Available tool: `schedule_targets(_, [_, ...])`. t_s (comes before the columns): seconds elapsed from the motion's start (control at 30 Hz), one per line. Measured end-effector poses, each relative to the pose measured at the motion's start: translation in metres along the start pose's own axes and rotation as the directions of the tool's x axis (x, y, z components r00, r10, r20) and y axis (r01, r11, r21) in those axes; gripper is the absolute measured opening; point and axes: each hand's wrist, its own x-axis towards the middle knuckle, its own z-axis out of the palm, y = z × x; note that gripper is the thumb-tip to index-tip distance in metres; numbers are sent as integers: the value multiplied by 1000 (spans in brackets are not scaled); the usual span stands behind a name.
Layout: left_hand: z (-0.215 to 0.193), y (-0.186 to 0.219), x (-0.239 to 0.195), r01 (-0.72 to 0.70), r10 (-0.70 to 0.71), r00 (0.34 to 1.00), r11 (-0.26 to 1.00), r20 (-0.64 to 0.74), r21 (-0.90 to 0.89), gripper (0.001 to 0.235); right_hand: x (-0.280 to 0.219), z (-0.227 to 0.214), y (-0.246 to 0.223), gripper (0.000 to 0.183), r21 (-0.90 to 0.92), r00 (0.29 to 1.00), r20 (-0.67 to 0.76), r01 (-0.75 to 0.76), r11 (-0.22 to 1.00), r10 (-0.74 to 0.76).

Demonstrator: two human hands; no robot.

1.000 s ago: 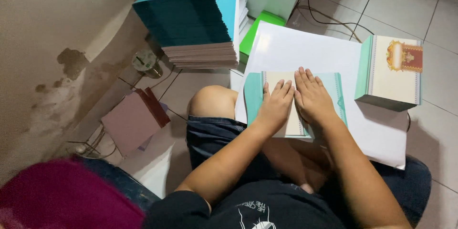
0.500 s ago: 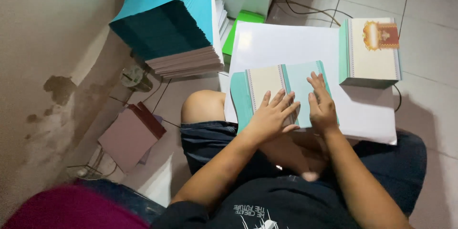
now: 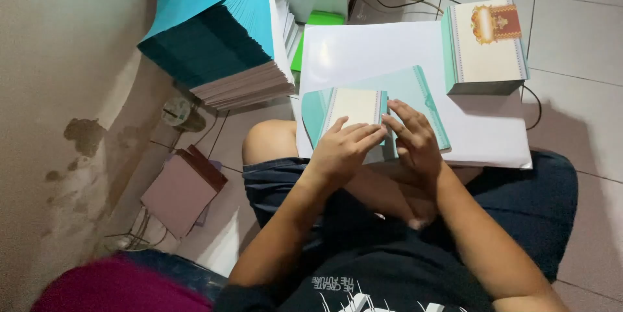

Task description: Folding paper inserts and stacking them with invitation cards on the floor.

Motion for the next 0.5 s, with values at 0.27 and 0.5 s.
schedule_targets(0.27, [-16, 25, 60, 64, -26, 841, 997, -541, 52, 33, 8, -61, 20, 21, -76, 964, -160, -225, 971, 211])
schedule_targets(0.5, [50, 13, 43, 328, -326, 944, 944, -52, 34, 57, 54, -156, 83, 10, 98, 684, -192, -700, 707, 704])
